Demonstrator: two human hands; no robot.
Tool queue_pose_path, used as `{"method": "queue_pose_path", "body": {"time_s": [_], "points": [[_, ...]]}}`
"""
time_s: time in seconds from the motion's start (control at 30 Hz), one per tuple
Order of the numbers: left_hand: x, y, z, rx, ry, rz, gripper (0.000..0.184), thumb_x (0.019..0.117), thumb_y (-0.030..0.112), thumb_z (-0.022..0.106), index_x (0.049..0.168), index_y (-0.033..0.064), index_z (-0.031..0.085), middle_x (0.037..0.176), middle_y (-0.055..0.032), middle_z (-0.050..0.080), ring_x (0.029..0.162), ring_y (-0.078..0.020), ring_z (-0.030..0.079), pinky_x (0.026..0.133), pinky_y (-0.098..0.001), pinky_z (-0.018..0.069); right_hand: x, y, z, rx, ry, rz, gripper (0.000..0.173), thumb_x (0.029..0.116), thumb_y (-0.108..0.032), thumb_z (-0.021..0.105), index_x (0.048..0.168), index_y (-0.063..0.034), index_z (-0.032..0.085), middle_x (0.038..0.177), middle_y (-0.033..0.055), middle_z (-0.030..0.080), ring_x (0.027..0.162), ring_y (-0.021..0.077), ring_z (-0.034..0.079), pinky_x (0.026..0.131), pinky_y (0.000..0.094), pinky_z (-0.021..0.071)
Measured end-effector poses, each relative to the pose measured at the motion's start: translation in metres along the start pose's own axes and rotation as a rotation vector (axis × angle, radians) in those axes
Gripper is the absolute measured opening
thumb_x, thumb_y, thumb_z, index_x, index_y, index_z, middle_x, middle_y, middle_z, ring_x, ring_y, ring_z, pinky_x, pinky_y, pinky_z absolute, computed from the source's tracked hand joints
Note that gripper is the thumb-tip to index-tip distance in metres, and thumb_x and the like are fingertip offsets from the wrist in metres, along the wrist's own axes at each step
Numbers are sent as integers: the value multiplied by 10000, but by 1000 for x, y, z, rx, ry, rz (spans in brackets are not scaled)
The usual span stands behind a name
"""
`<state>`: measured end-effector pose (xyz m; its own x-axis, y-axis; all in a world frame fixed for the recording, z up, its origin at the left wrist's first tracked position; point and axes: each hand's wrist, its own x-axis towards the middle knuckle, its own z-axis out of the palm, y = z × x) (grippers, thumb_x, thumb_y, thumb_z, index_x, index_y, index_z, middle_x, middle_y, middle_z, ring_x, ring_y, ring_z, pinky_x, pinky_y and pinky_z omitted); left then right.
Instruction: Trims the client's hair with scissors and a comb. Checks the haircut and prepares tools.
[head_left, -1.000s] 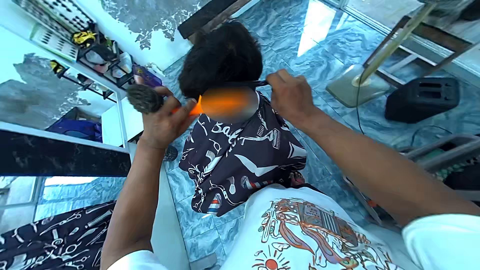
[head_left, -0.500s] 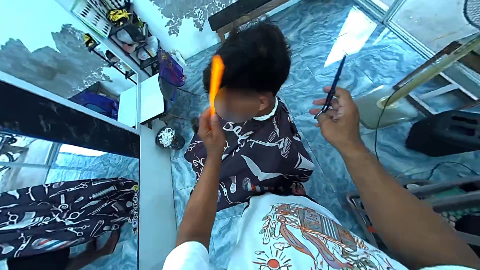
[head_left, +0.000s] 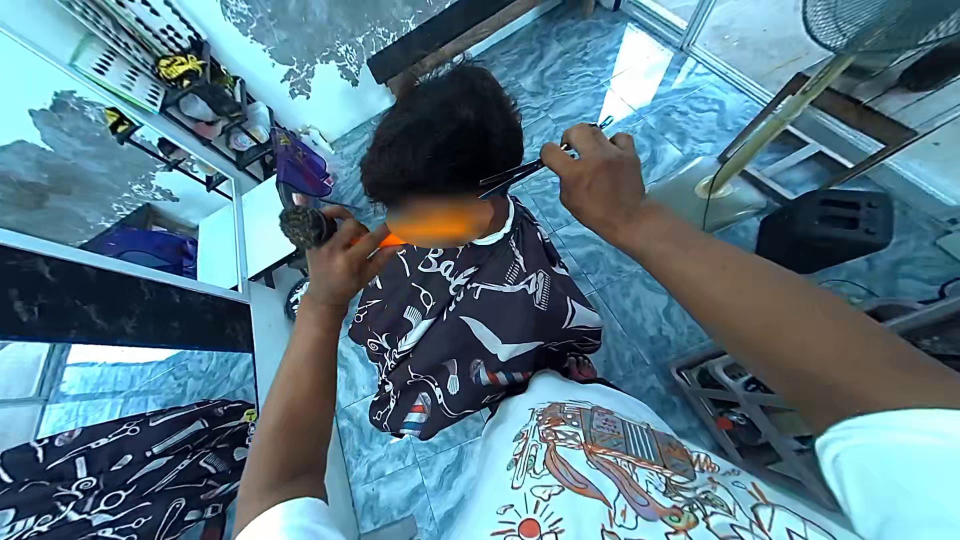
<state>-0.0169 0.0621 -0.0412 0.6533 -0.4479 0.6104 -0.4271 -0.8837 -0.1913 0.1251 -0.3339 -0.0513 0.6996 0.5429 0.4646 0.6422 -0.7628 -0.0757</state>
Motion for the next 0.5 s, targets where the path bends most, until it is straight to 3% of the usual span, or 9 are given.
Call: {"method": "queue_pose_path", "body": {"time_s": [0.07, 0.17, 0.27, 0.37, 0.5], "points": [[13, -6, -9, 25, -12, 47, 349, 980, 438, 692, 1272, 253, 740, 881, -129, 664, 1009, -356, 634, 1103, -647, 332, 2, -8, 4, -7, 13, 10, 328, 1003, 4, 488, 1275, -112, 629, 1212, 256, 617, 1123, 482, 622, 799, 658, 484], [28, -8, -19, 58, -12, 81, 348, 985, 430, 684, 1273, 242, 739, 880, -148, 668, 986, -366, 639, 1034, -578, 415, 5, -26, 8, -12, 17, 18, 341, 997, 9, 504, 1290, -118, 624, 1206, 254, 621, 1110, 475, 629, 808, 655, 482], [34, -9, -21, 56, 12, 88, 351, 982, 425, 695, 1279, 241, 732, 874, -139, 654, 979, -358, 634, 1091, -610, 355, 3, -36, 11, -5, 40, 40, 357, 985, 13, 516, 1293, -121, 636, 1170, 239, 642, 1040, 443, 659, 756, 604, 496], [37, -7, -23, 79, 51, 109, 339, 982, 408, 700, 1272, 237, 736, 855, -135, 638, 940, -342, 629, 1058, -567, 391, -2, -36, 16, 13, 74, 50, 299, 975, 22, 516, 1221, -81, 652, 1079, 219, 660, 940, 417, 679, 697, 569, 503], [38, -6, -22, 86, 70, 124, 343, 990, 407, 692, 1289, 243, 725, 862, -136, 639, 949, -343, 632, 1079, -603, 364, -4, -39, 13, 12, 37, 91, 282, 988, -17, 510, 1236, -87, 625, 1162, 226, 637, 1044, 435, 654, 724, 581, 503]]}}
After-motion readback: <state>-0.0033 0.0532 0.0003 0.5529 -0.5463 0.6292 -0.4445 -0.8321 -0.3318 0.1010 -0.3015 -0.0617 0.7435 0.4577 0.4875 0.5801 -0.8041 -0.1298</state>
